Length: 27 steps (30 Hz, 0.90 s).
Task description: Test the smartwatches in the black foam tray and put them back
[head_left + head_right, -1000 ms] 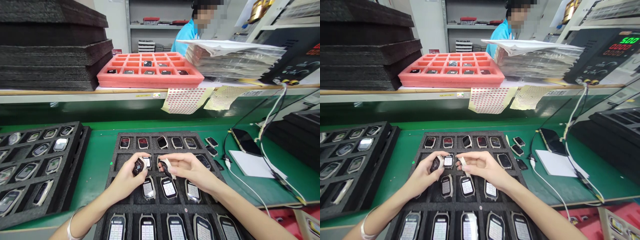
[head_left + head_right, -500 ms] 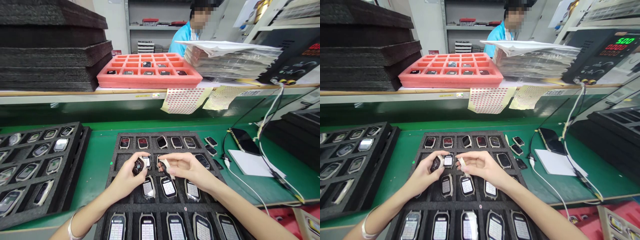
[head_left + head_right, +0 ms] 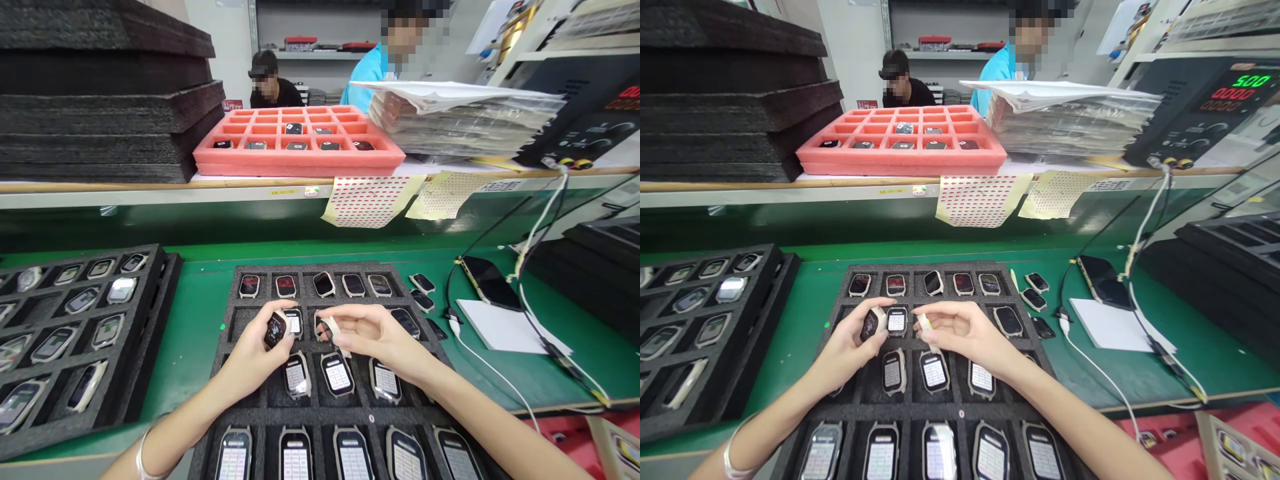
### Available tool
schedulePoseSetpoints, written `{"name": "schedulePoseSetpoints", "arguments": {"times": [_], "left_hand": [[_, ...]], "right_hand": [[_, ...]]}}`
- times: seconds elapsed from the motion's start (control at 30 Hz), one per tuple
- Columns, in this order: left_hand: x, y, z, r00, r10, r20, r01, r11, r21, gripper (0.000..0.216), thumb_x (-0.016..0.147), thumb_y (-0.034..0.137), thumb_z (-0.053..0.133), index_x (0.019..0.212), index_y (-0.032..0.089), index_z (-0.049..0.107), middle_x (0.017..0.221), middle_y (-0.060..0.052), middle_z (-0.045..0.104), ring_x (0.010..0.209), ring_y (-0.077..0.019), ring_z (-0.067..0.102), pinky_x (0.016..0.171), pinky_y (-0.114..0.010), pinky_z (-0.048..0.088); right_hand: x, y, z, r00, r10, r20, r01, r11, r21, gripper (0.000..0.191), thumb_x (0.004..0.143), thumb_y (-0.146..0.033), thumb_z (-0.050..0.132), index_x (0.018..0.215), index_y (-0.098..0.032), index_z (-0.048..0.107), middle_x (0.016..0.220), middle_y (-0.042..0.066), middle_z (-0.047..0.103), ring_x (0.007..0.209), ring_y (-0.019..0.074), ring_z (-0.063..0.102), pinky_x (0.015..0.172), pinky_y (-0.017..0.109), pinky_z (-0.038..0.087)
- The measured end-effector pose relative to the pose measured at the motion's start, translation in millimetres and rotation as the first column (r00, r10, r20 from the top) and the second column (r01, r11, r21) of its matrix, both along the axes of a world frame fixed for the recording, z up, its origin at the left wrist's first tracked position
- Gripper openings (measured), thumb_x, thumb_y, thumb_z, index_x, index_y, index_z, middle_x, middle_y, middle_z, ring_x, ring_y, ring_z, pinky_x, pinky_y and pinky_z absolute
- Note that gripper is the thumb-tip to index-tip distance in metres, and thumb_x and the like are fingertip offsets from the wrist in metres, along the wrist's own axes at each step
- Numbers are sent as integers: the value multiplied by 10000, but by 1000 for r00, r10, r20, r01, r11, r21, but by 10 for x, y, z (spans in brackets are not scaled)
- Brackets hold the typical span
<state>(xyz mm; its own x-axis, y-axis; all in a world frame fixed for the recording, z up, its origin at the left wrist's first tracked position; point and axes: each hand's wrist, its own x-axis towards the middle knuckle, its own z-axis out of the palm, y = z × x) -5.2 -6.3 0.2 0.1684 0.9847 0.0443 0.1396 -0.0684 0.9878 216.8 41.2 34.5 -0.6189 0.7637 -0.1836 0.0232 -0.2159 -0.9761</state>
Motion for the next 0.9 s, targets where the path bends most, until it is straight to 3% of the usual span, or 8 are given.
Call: {"name": "schedulePoseSetpoints", "arguments": {"times": [0.23, 0.37, 0.47, 0.57, 0.7, 0.9], "left_hand": [[-4, 1, 21, 1000, 1, -26, 0, 999, 36, 361, 802, 100, 514, 1149, 200, 513, 976, -18, 578, 981, -196, 528, 864, -275, 395], [12, 5, 1, 999, -2, 38, 4, 999, -45, 392, 832, 164, 545, 1214, 218, 473, 882, 6, 544, 686, -124, 520, 629, -230, 425], [31, 19, -34, 973, -73, 217, 105, 985, -140, 465, 845, 236, 563, 1281, 191, 408, 778, 17, 541, 536, -96, 477, 545, -230, 431], [39, 31, -76, 905, -75, 419, 168, 968, -189, 445, 867, 267, 520, 1285, 159, 414, 839, -42, 587, 695, -164, 581, 601, -270, 493], [36, 39, -110, 850, -19, 526, 168, 957, -236, 404, 874, 238, 490, 1268, 161, 450, 994, -95, 585, 859, -225, 608, 659, -322, 529], [35, 43, -94, 858, -24, 513, 164, 960, -229, 383, 876, 205, 481, 1258, 178, 489, 995, -86, 579, 858, -223, 606, 688, -344, 537]], "right_hand": [[20, 12, -16, 1000, 13, 16, -13, 1000, 0, 370, 754, -274, 753, 1095, -158, 670, 999, 94, 724, 914, 196, 672, 764, 272, 514], [7, 17, -13, 999, 49, -9, -49, 998, -49, 366, 797, -253, 719, 1146, -175, 642, 1038, 88, 717, 988, 203, 662, 839, 288, 501], [-17, 16, -10, 996, 29, -80, -40, 989, -139, 355, 853, -254, 653, 1197, -179, 610, 1109, 91, 694, 1059, 221, 643, 971, 353, 445], [-37, 10, -18, 990, -33, -141, -2, 969, -247, 363, 878, -257, 608, 1227, -158, 583, 1124, 111, 688, 1074, 245, 639, 1017, 417, 414], [-43, 7, -25, 988, -63, -142, 18, 954, -299, 428, 855, -245, 627, 1265, -156, 541, 1124, 118, 689, 1060, 262, 648, 1034, 465, 396], [-34, 10, -22, 999, -37, 33, 42, 986, -160, 467, 821, -252, 647, 1271, -192, 538, 1123, 109, 694, 1056, 284, 649, 986, 487, 422]]}}
